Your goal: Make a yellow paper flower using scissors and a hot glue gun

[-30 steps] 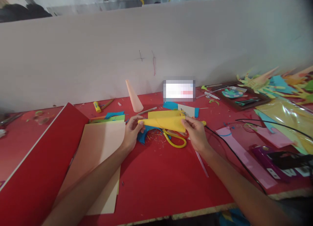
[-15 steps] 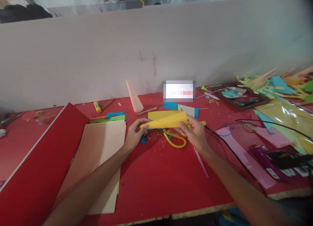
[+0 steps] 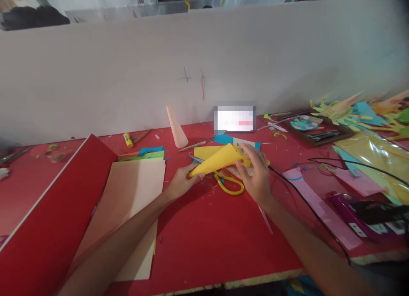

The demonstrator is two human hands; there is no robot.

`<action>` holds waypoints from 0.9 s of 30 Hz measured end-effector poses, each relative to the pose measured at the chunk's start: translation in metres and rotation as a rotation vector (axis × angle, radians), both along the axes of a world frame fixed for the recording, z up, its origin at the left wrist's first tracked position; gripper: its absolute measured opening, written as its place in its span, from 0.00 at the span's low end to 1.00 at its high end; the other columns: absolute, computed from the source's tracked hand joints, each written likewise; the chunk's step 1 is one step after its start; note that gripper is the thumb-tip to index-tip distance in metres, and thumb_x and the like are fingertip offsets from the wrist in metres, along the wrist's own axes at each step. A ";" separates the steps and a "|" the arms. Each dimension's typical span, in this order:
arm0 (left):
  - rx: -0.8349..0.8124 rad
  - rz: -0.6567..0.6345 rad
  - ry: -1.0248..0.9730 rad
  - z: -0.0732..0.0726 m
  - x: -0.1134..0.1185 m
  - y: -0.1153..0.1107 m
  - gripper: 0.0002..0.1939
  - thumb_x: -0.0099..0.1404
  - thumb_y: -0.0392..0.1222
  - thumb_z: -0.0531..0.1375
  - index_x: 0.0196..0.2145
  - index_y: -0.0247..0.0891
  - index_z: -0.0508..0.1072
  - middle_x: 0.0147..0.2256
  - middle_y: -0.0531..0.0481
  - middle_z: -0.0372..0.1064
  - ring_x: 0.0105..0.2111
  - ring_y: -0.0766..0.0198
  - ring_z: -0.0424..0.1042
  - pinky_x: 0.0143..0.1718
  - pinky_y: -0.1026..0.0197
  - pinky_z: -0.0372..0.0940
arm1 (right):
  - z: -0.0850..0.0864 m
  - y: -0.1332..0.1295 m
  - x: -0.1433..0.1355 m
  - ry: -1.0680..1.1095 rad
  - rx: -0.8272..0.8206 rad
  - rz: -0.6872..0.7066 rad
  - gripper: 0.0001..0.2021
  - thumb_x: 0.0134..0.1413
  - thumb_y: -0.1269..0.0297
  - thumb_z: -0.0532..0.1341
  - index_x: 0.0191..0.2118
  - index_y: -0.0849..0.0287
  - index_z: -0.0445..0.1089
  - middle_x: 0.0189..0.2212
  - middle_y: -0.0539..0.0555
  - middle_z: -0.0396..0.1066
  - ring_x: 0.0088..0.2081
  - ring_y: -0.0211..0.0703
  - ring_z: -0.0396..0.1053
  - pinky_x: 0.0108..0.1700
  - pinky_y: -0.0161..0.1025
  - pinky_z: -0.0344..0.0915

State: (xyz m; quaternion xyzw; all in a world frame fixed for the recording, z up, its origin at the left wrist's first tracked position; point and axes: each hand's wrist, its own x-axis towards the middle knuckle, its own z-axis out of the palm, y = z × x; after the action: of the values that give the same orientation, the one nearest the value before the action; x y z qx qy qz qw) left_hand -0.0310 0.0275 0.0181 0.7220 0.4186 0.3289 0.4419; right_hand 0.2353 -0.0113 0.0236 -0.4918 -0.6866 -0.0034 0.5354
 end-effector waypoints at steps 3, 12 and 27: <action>0.000 0.051 0.017 0.001 0.002 0.000 0.19 0.68 0.53 0.65 0.47 0.37 0.82 0.33 0.50 0.77 0.29 0.62 0.70 0.30 0.64 0.62 | 0.004 -0.006 -0.005 -0.252 0.077 0.052 0.19 0.70 0.64 0.60 0.63 0.47 0.73 0.70 0.59 0.63 0.67 0.62 0.64 0.66 0.63 0.64; -0.077 0.012 -0.032 -0.001 0.002 0.000 0.29 0.67 0.53 0.66 0.62 0.41 0.73 0.45 0.45 0.80 0.33 0.58 0.78 0.39 0.58 0.72 | 0.000 -0.013 -0.028 -0.672 -0.052 0.190 0.22 0.69 0.54 0.62 0.66 0.44 0.70 0.75 0.56 0.54 0.74 0.69 0.49 0.70 0.73 0.54; 0.087 0.053 0.290 0.009 0.007 -0.009 0.35 0.68 0.57 0.64 0.68 0.42 0.66 0.38 0.48 0.80 0.35 0.54 0.78 0.39 0.57 0.66 | -0.005 -0.005 -0.024 -0.505 0.086 0.021 0.15 0.69 0.60 0.63 0.59 0.50 0.75 0.67 0.57 0.68 0.69 0.60 0.60 0.71 0.67 0.56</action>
State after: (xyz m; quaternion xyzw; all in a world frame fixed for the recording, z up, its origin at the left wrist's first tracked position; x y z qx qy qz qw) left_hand -0.0237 0.0188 0.0271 0.7691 0.4824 0.2503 0.3363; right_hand 0.2109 -0.0164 0.0184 -0.4448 -0.8028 -0.1498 0.3676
